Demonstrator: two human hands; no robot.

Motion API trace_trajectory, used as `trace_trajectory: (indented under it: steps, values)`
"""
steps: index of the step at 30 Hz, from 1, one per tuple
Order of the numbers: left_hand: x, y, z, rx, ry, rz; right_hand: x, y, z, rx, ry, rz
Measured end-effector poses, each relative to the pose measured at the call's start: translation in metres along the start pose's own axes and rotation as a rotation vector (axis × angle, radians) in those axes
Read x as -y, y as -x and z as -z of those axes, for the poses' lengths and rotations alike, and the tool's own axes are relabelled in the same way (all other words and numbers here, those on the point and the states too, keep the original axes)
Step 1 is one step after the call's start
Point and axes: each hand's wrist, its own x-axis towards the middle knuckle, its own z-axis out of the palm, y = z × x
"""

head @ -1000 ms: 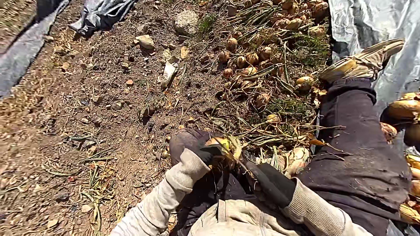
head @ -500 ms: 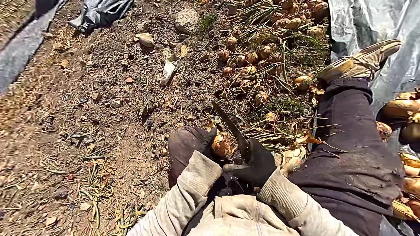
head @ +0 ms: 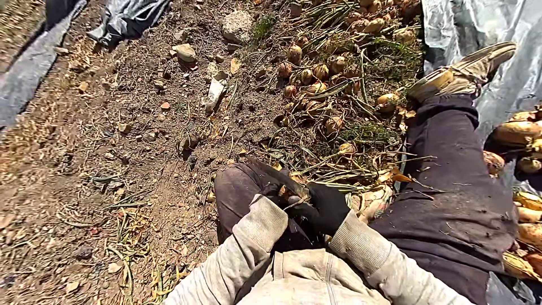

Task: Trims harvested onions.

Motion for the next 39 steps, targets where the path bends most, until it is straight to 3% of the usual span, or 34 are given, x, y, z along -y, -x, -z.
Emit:
trace_trajectory:
  steps: [2,4,7,9,12,14,16,18,20,23,25,27,30,33,36,39]
  values:
    - [0.007,0.001,-0.004,-0.043,0.070,-0.011,-0.004,-0.001,-0.003,0.024,-0.015,0.082]
    - [0.014,-0.015,-0.004,-0.106,-0.064,-0.048,-0.005,0.004,-0.011,0.059,-0.070,0.180]
    - [0.028,-0.072,0.028,-0.158,-0.135,-0.033,0.003,0.028,-0.012,0.309,-0.128,0.352]
    - [0.024,-0.104,0.045,-0.210,-0.035,-0.033,0.012,0.037,0.007,0.565,-0.077,0.232]
    - [-0.024,-0.092,0.016,-0.132,0.289,-0.035,-0.007,0.041,0.011,0.661,-0.068,0.048]
    - [-0.068,-0.059,-0.010,0.153,0.460,-0.086,-0.019,0.046,0.011,0.589,-0.162,0.066]
    - [-0.098,-0.052,-0.030,0.440,0.443,-0.164,-0.029,0.055,0.016,0.488,-0.267,0.084]
    - [-0.119,-0.073,-0.047,0.496,0.270,-0.131,-0.033,0.068,0.032,0.363,-0.346,0.021]
    - [-0.121,-0.110,-0.053,0.439,0.049,-0.010,-0.014,0.088,0.076,0.261,-0.466,-0.252]
    - [-0.074,-0.164,-0.067,0.301,-0.242,0.048,-0.025,0.112,0.106,-0.118,-0.876,-0.633]
    - [-0.024,-0.179,-0.088,0.348,-0.518,-0.025,-0.047,0.115,0.110,-0.334,-1.166,-0.686]
    - [0.012,-0.184,-0.116,0.441,-0.869,-0.087,-0.054,0.110,0.112,-0.359,-1.222,-0.672]
    - [0.053,-0.199,-0.132,0.475,-1.262,-0.109,-0.036,0.092,0.118,-0.124,-0.794,-0.648]
    - [0.024,-0.193,-0.114,0.515,-1.251,-0.134,-0.011,0.067,0.122,-0.072,-0.220,-0.620]
    - [-0.019,-0.175,-0.090,0.543,-1.135,-0.159,-0.056,0.029,0.106,0.012,0.122,-0.609]
    - [-0.014,-0.162,-0.073,0.569,-1.137,-0.186,-0.089,-0.038,0.097,0.045,0.347,-0.613]
